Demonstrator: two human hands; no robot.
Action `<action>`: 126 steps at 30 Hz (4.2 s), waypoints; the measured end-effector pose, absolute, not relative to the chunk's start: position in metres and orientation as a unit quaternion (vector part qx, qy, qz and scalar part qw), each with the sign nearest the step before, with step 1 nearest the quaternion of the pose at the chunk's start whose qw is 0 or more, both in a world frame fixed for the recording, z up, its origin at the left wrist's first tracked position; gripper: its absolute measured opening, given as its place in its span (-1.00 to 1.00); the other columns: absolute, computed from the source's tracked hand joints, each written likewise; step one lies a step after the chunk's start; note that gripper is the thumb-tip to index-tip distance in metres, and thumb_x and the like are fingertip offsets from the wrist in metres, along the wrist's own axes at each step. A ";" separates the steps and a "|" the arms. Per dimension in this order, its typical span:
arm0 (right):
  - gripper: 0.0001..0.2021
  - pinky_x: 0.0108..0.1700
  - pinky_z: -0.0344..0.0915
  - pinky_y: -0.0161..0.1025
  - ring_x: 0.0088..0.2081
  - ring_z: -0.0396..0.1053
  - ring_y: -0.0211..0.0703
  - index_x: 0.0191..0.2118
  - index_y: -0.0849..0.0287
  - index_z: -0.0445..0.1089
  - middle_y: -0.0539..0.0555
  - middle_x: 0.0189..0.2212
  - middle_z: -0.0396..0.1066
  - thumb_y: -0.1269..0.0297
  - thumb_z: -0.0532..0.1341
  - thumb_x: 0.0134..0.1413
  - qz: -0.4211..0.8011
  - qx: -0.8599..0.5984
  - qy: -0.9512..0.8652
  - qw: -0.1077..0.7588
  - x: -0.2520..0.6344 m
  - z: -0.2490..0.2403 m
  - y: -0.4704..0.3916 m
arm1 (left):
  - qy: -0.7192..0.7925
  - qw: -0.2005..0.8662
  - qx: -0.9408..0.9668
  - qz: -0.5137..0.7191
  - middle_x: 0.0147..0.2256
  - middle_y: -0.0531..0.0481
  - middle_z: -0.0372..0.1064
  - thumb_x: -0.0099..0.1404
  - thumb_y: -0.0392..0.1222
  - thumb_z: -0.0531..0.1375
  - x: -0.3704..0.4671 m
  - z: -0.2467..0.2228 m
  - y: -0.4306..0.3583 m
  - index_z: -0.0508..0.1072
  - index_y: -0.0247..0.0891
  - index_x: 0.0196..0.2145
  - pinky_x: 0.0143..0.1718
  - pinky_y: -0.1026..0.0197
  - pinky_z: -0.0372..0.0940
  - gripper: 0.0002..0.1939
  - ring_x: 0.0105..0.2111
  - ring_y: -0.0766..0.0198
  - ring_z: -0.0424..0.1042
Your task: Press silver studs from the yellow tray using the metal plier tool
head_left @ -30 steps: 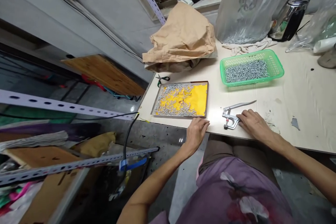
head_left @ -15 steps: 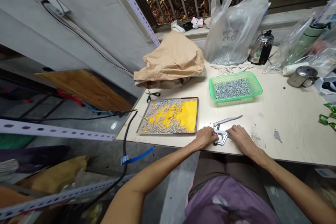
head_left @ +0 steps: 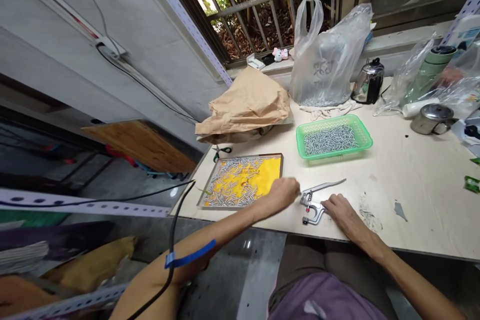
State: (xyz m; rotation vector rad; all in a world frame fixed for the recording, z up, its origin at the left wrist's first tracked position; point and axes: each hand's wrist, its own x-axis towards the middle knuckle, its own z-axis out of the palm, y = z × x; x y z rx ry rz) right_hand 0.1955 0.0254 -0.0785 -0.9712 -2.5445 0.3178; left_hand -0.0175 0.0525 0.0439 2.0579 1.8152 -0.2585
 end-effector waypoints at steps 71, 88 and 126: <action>-0.76 -0.23 0.10 -0.16 -0.27 0.13 -0.05 -0.15 0.18 0.43 0.15 -0.33 0.28 0.45 0.02 0.27 0.166 -0.381 -0.896 0.158 0.191 -0.070 0.019 | 0.710 0.646 0.264 0.093 -0.68 0.24 0.21 0.12 -0.17 0.35 -0.018 -0.016 0.009 0.42 -0.35 -0.45 -0.76 0.41 -0.06 -0.78 -0.81 0.58 0.01; -0.77 -0.27 0.04 -0.18 -0.28 0.10 -0.05 -0.15 0.16 0.41 0.14 -0.33 0.27 0.50 0.04 0.24 0.132 -0.393 -0.903 0.114 0.190 -0.067 0.017 | 0.712 0.633 0.303 0.026 -0.71 0.19 0.27 0.13 -0.19 0.33 -0.023 -0.020 0.021 0.42 -0.34 -0.48 -0.72 0.41 0.02 -0.81 -0.81 0.53 0.10; -0.83 -0.25 -0.08 -0.15 -0.24 0.17 -0.05 -0.25 0.17 0.42 0.15 -0.30 0.43 0.40 0.07 0.28 0.039 -0.389 -0.920 0.033 0.202 -0.050 0.081 | 0.664 0.706 0.245 -0.029 -0.62 0.12 0.38 0.02 -0.05 0.45 -0.027 -0.025 0.000 0.47 -0.35 -0.34 -0.49 0.36 0.37 -0.63 -0.66 0.46 0.37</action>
